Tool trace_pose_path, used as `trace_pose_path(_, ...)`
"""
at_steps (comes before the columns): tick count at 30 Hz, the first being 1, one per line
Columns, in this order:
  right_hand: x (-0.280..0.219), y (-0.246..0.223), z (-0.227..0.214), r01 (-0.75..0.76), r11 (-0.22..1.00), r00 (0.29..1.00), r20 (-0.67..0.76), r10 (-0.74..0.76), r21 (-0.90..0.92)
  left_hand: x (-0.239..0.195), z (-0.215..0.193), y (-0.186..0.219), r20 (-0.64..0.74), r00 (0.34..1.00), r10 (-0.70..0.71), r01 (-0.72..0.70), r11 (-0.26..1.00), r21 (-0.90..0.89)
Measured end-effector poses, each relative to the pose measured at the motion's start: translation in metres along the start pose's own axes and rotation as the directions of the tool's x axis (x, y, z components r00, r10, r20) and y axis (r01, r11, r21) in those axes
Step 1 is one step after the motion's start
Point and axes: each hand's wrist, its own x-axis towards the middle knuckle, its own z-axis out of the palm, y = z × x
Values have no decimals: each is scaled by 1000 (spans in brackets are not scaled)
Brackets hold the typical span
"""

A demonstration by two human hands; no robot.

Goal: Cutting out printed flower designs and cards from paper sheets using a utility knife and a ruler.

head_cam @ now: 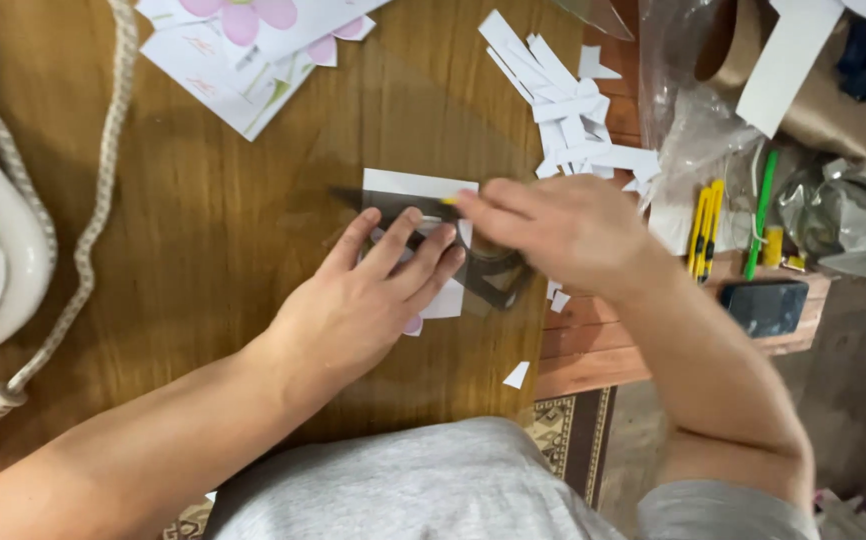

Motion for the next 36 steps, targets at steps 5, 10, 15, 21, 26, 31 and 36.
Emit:
trace_pose_path(5,-52,11,-23,-44,966,994,-109,16,-256,1,-5,-3,-1,1000,31,-31,999,30)
trace_pose_path(10,-44,-2,-18,-117,993,893,-436,110,11,0,-2,-1,-4,999,50,-50,998,43)
trace_pose_path(15,-7,-24,-9,-531,751,847,227,480,392,5,-17,-6,-42,997,70,-65,991,120)
trace_pose_path(21,-62,-48,-14,-844,363,439,118,891,395,5,-22,-11,-109,989,102,-89,989,117)
trace_pose_path(26,-45,-69,-11,-787,506,600,249,760,352,10,-36,-8,-204,967,155,-143,987,72)
trace_pose_path(31,-49,-54,-2,-820,462,565,357,744,336,0,-17,-16,-246,947,205,-170,973,157)
trace_pose_path(36,-73,-48,4,-867,323,473,418,775,380,-2,-26,-27,-146,975,169,-182,980,-79)
